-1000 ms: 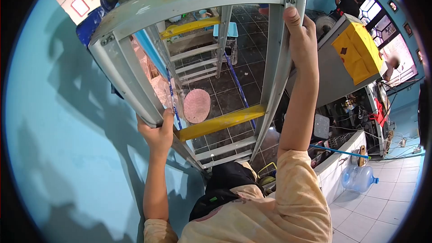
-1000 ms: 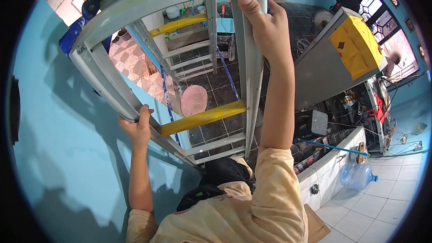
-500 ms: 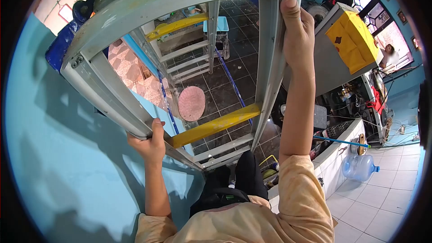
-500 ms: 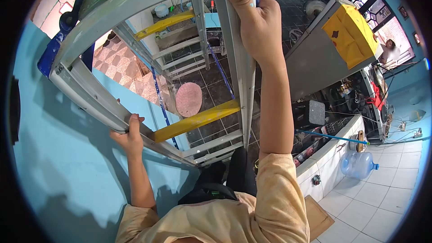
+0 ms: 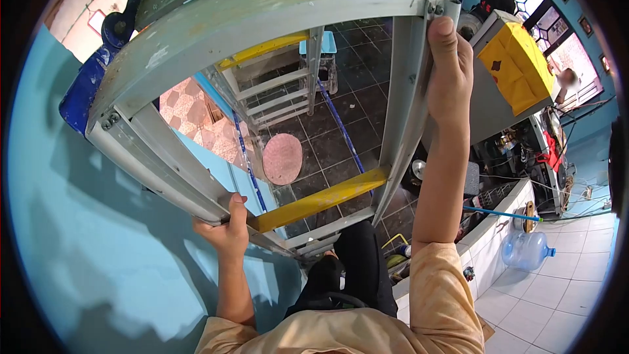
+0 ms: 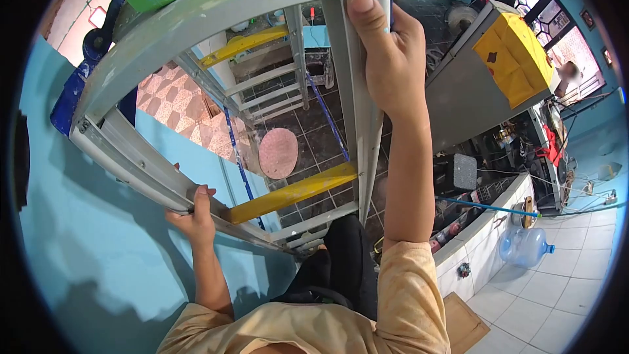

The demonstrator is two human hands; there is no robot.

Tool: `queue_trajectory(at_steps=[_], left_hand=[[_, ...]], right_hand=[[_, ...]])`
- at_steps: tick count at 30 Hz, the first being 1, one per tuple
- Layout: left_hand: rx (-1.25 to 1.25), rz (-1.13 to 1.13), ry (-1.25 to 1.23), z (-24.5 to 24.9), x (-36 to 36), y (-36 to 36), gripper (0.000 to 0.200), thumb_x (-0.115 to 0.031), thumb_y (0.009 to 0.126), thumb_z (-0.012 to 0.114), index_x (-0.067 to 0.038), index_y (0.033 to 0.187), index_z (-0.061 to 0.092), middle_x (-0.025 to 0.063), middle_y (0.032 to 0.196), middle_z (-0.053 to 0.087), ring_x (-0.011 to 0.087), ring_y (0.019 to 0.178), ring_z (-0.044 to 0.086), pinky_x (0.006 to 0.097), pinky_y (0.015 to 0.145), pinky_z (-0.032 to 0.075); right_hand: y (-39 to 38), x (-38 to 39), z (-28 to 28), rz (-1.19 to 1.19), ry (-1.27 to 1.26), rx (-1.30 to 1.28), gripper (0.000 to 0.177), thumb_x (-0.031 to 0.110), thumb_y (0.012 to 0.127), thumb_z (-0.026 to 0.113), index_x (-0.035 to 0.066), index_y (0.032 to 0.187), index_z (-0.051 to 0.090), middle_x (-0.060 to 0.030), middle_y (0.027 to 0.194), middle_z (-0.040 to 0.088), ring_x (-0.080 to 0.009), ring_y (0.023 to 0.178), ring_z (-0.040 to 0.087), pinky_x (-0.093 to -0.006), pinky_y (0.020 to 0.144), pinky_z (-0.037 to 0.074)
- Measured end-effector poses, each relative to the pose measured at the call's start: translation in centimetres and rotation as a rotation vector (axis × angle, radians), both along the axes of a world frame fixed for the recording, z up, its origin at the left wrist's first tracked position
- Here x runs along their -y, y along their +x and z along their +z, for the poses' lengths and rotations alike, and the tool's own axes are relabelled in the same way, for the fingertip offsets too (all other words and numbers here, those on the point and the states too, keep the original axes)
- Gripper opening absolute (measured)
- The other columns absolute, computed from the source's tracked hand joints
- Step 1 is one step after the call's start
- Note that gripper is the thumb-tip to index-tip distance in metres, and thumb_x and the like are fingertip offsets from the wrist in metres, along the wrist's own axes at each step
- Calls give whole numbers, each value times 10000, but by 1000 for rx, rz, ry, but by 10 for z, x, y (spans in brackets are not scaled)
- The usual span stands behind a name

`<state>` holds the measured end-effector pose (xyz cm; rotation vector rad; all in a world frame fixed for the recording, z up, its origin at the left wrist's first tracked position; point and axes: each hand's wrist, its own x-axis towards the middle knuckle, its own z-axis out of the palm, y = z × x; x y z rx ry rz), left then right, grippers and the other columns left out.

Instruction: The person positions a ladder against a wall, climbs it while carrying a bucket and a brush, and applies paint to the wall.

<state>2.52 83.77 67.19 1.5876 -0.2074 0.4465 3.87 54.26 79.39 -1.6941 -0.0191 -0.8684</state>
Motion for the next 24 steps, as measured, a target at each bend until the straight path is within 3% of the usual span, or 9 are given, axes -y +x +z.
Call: queue_trajectory(at_steps=[8, 10, 13, 15, 19, 20, 22, 24], left_hand=[[20, 28, 4, 0, 0, 0, 397, 0, 757, 610, 151, 1104, 490, 119, 737, 610, 161, 596, 614, 280, 563, 509], [22, -13, 134, -5, -5, -1, 459, -11, 778, 561, 110, 1196, 417, 158, 993, 541, 159, 656, 592, 286, 580, 540], [-29, -7, 129, -10, -7, -1, 481, -49, 781, 580, 105, 1200, 401, 118, 864, 560, 154, 659, 589, 290, 591, 542], [-33, -36, 119, -11, -8, -2, 507, -75, 782, 596, 101, 1205, 379, 83, 741, 560, 153, 645, 587, 290, 608, 536], [-29, -7, 106, -13, -8, -3, 497, -45, 764, 616, 134, 1175, 404, 99, 680, 611, 168, 613, 612, 294, 623, 509], [-20, -3, 87, -18, -7, -3, 417, -43, 757, 620, 105, 1114, 464, 97, 673, 613, 174, 612, 615, 295, 604, 504], [-128, -5, 167, -23, -15, -7, 110, -26, 733, 630, 8, 833, 598, 73, 668, 616, 181, 609, 622, 296, 558, 487], [-36, 46, 246, -33, -16, -6, 87, -66, 737, 638, -43, 676, 581, 39, 629, 604, 173, 567, 610, 310, 533, 478]], right_hand=[[-1, -2, 3, 38, 40, 22, 528, 491, 855, 571, -33, 915, 592, 15, 772, 575, -41, 703, 477, -177, 606, 372], [-3, -1, 1, 41, 41, 39, 526, 479, 847, 590, -41, 928, 580, 23, 756, 564, -38, 696, 461, -179, 603, 366], [-1, 0, -1, 70, 52, 70, 546, 484, 830, 609, -50, 937, 566, 30, 725, 549, -40, 670, 448, -193, 582, 368], [-2, 2, -4, 38, 43, 11, 608, 543, 809, 593, -55, 916, 566, -4, 699, 557, -62, 648, 471, -226, 563, 393], [-3, 2, -2, -49, -40, -34, 645, 578, 807, 556, -62, 889, 566, -93, 676, 567, -118, 623, 539, -276, 564, 431], [-4, 6, -2, 19, -34, -91, 641, 578, 804, 559, -59, 875, 566, -97, 674, 566, -128, 610, 538, -282, 554, 429], [-5, 2, 2, -74, -89, -39, 577, 542, 814, 545, -33, 806, 582, -84, 608, 538, -157, 539, 522, -300, 518, 412], [-4, -1, 10, -107, -103, -16, 510, 486, 804, 550, -21, 771, 592, -72, 588, 532, -163, 530, 524, -308, 512, 409]])
